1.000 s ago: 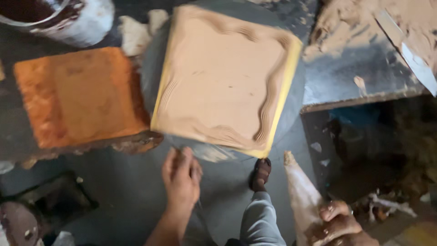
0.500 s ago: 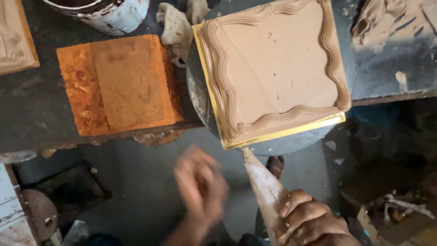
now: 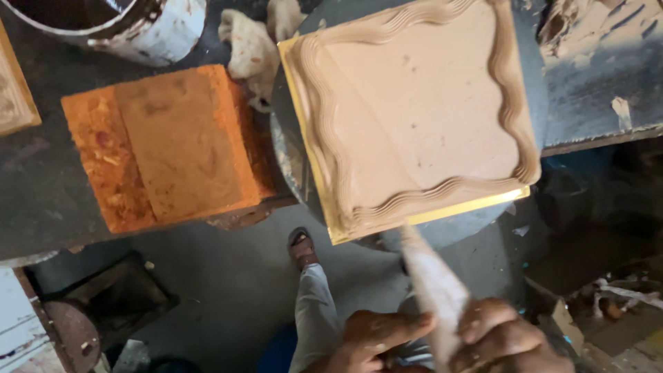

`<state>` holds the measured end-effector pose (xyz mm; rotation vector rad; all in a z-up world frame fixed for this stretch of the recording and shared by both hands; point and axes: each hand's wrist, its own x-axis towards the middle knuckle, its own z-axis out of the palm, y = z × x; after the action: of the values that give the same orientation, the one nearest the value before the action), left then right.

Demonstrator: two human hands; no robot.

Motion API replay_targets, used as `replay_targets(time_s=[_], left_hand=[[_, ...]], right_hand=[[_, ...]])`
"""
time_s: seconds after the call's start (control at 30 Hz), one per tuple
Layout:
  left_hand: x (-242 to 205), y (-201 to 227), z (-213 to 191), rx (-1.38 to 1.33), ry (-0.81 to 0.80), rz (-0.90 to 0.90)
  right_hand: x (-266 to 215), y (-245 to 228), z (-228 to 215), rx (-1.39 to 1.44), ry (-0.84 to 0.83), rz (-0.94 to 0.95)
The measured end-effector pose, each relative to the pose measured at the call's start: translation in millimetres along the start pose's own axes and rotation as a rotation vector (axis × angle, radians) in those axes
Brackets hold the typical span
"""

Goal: The person applies a beige filler paste to a square wooden frame using a metal spatula, smoothing the surface and scraping excess material. They then use a piping bag to apply decorative wavy lines of filler along the frame's edges.

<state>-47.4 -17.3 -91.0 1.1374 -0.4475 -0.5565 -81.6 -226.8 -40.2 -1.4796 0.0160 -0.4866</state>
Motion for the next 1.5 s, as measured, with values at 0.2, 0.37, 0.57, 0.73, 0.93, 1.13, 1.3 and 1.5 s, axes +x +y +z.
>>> replay_targets(time_s=[0.2, 0.37, 0.57, 0.73, 0.93, 1.13, 1.3, 1.5], left_hand=[[52, 3, 13, 0.014, -0.165, -0.185], [86, -4, 32, 0.272, -0.331, 0.081], [77, -46, 44, -0.432, 0.281, -0.616], [50, -62, 24, -0.493, 0.706, -0.372], [71, -20, -34, -0.320, 0.865, -0.311], [85, -11, -67, -0.212, 0.824, -0.232], [82, 2, -46, -0.143, 0.938, -0.214], [18, 6, 9, 0.209, 0.240, 0.126]], right_hand=[[-2, 8, -43, -0.036, 0.116, 0.010], [-27, 24, -78, -0.062, 0.274, -0.052], [-26, 31, -114, -0.052, 0.295, -0.103], [-25, 18, -106, -0.021, 0.223, -0.065], [-8, -1, -84, 0.061, 0.053, -0.024], [11, 4, -44, 0.181, -0.075, -0.023], [10, 13, -14, 0.206, -0.075, -0.028], [18, 8, -15, 0.150, -0.161, -0.003]])
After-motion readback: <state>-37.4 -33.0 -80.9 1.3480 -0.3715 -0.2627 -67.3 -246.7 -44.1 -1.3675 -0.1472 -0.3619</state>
